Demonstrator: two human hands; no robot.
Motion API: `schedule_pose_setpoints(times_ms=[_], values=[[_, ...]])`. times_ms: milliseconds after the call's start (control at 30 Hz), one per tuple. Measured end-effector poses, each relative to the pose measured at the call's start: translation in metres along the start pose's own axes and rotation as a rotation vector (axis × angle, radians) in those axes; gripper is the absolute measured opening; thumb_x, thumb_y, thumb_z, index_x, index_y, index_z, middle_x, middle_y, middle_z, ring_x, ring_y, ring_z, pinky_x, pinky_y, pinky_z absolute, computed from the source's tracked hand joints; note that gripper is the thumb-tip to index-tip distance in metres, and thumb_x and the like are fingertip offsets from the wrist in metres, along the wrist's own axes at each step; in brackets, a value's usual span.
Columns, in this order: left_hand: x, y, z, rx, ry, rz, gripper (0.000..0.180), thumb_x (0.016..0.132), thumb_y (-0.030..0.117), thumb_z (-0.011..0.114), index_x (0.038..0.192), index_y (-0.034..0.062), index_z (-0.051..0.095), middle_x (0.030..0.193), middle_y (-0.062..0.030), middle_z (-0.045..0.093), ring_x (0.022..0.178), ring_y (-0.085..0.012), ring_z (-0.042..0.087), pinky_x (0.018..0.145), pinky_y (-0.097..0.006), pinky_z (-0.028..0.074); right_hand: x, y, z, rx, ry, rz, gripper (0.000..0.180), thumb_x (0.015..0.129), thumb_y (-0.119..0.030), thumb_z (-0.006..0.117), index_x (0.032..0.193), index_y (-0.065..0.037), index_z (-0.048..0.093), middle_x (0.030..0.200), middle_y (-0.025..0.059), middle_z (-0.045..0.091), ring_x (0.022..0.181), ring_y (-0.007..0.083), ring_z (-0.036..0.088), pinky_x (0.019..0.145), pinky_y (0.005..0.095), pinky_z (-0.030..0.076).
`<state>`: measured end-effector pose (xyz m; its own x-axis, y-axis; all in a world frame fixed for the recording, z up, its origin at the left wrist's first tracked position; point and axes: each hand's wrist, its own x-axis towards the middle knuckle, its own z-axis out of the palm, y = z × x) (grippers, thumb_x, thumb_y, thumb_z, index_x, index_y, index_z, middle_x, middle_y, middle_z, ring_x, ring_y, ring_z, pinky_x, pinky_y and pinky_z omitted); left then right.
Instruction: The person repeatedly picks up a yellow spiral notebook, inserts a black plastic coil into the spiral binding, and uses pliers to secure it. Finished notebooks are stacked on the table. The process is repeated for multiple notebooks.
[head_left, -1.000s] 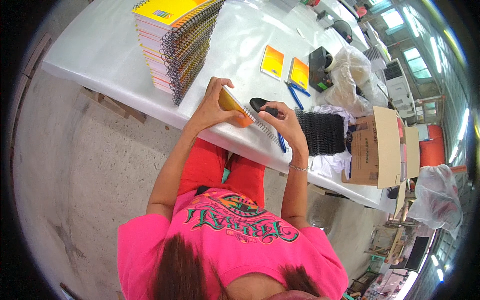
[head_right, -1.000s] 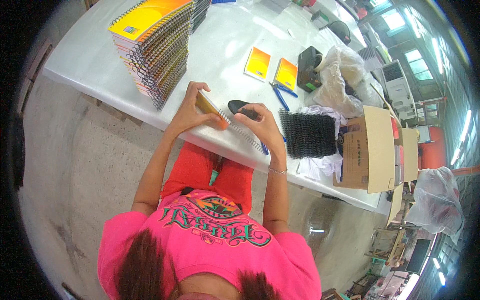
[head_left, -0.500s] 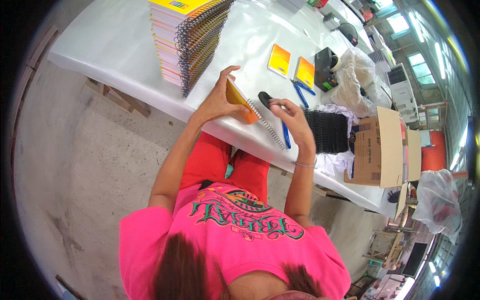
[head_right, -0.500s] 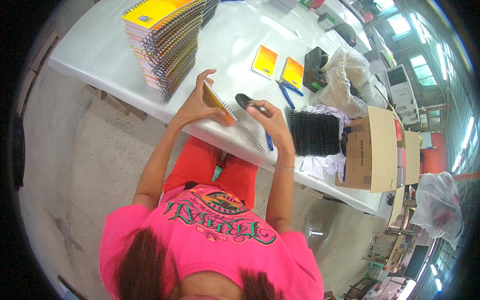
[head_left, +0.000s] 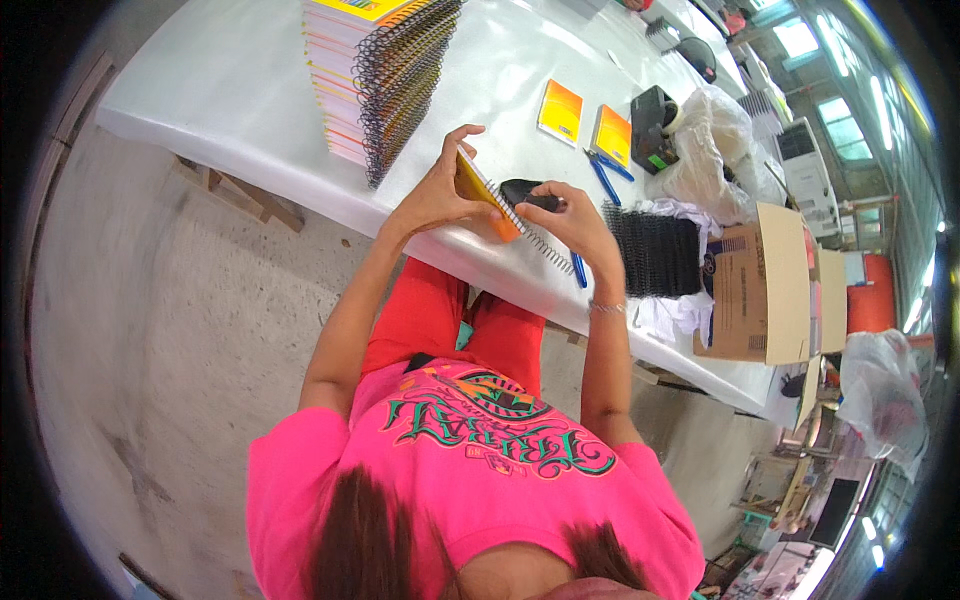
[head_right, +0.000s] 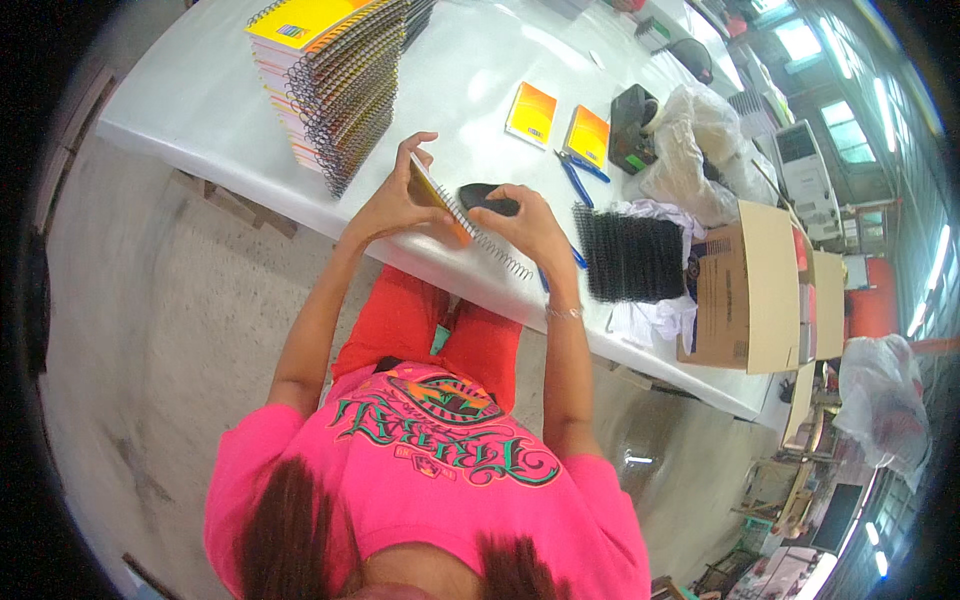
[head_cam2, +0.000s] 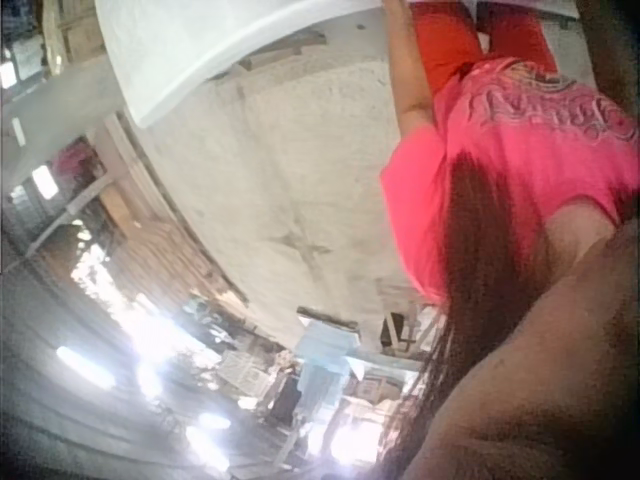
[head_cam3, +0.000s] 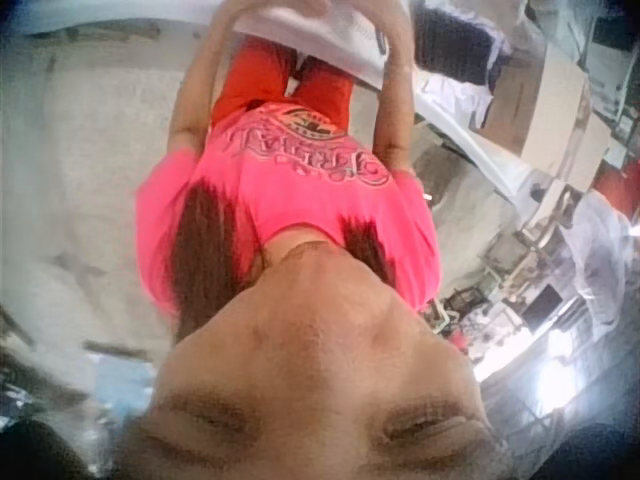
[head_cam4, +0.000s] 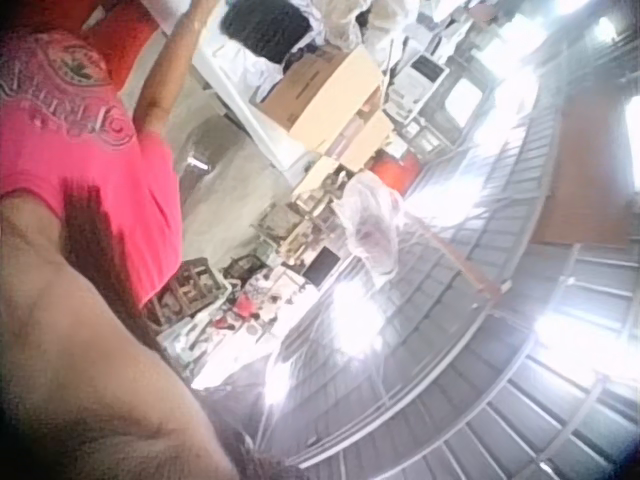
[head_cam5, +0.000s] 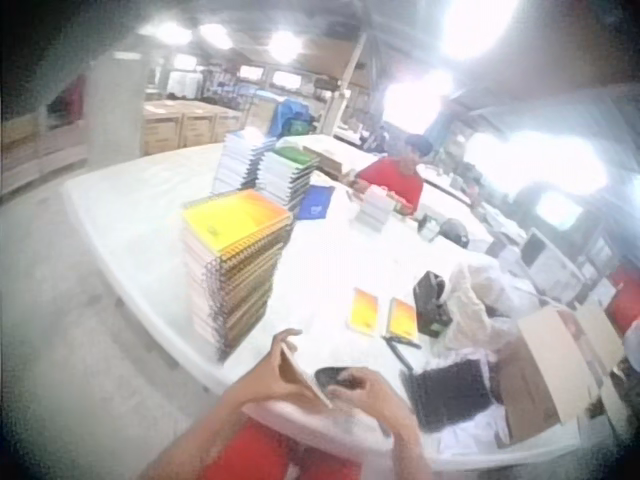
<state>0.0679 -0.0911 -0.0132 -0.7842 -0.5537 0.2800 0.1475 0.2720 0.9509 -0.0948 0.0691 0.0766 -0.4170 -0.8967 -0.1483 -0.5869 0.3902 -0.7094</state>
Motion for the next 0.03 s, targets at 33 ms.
schedule_pose_setpoints(times_ms=[33], values=[[-0.0005,0.0010,-0.0037,0.009,0.000,-0.001,0.118,0.056,0.026,0.095,0.148,0.0184,0.022,0.116,-0.0153,0.043,0.109,-0.0276,0.050,0.100,-0.037,0.041,0.0105,0.0075,0.0071,-0.178,0.075,0.033,0.037,0.083,-0.029,0.079,0.105,-0.001,0.069,0.117,0.0121,0.067,0.098,0.0157,0.062,0.086,0.0302,0.050]])
